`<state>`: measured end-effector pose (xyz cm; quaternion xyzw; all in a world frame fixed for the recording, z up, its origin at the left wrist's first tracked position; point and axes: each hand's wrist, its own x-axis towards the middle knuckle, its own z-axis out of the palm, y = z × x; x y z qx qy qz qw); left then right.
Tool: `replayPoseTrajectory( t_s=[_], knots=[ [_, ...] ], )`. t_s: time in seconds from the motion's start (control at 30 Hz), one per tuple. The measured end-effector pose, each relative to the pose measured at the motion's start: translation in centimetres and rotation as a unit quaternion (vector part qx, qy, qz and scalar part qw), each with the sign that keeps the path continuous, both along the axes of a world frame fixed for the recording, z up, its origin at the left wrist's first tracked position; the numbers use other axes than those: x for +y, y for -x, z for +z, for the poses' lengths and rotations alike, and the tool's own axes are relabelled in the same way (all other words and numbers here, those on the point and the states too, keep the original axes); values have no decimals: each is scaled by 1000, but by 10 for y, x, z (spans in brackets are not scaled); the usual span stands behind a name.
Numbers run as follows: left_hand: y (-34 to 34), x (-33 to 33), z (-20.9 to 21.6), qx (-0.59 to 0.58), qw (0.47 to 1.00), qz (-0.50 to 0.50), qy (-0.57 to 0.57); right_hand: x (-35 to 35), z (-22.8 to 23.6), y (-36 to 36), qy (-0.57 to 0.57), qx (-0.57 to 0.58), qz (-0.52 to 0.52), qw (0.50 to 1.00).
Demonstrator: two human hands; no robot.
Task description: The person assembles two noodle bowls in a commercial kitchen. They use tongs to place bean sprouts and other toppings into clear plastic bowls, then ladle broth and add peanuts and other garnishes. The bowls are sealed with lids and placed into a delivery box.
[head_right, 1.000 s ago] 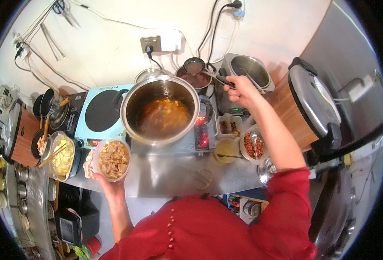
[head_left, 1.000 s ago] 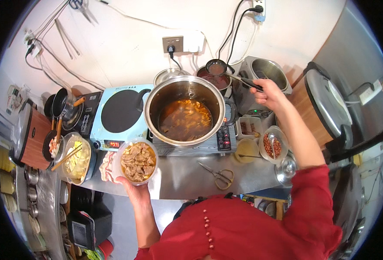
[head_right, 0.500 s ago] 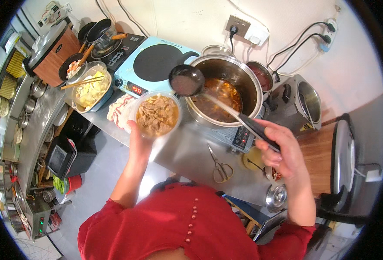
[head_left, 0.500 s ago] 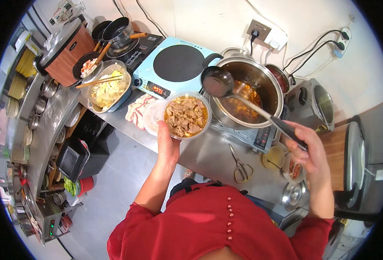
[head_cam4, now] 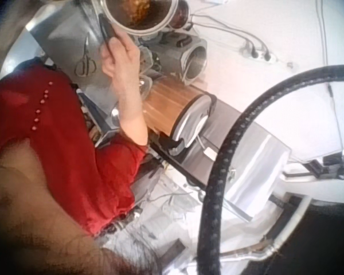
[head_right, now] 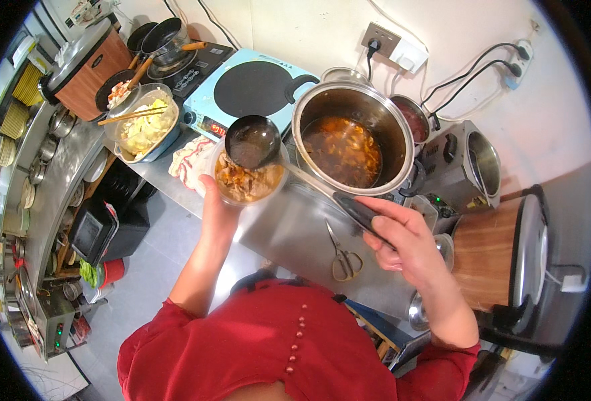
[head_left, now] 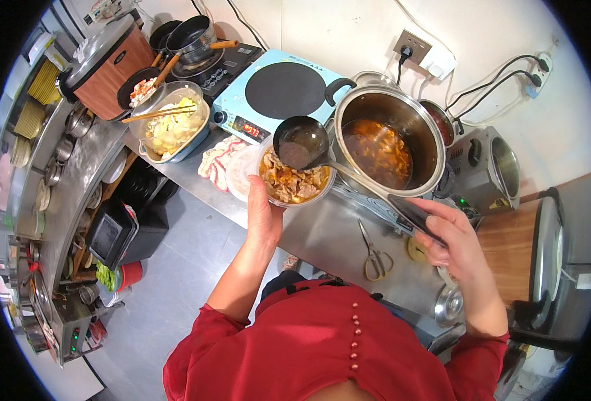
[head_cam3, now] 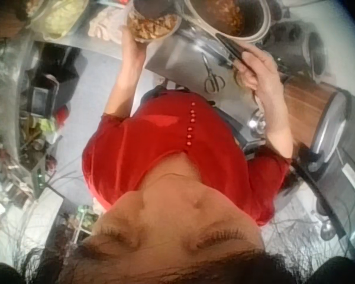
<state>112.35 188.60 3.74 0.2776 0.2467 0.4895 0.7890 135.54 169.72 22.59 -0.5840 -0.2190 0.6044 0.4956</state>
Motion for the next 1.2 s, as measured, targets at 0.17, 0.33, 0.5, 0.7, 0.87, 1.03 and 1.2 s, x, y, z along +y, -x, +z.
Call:
replayPoseTrajectory(
  t_s=[0.17, 0.33, 0.5, 0.7, 0.87, 1.03, 1.2],
  knots=[
    [0, -3, 7, -9, 1000, -23, 7, -17, 3, -24, -25, 63, -78, 995],
    [-2, -6, 7, 11, 1000, -15, 19, -22, -8, -47, 1, -119, -110, 987],
    [1, -7, 2, 29, 999, -29, 23, -3, -52, -64, -72, -565, 17, 822],
    [11, -12, 3, 86, 995, -48, 29, -1, -71, -87, -52, -715, 89, 692],
    [21, -21, 5, 87, 996, -25, 13, 4, -61, -83, -124, -655, 11, 746],
    [23, -21, 5, 62, 997, -10, 34, -19, -7, -59, -34, -222, -69, 972],
    [22, -20, 0, 32, 999, -8, 28, -22, 24, -24, 17, -112, 9, 993]
  ],
)
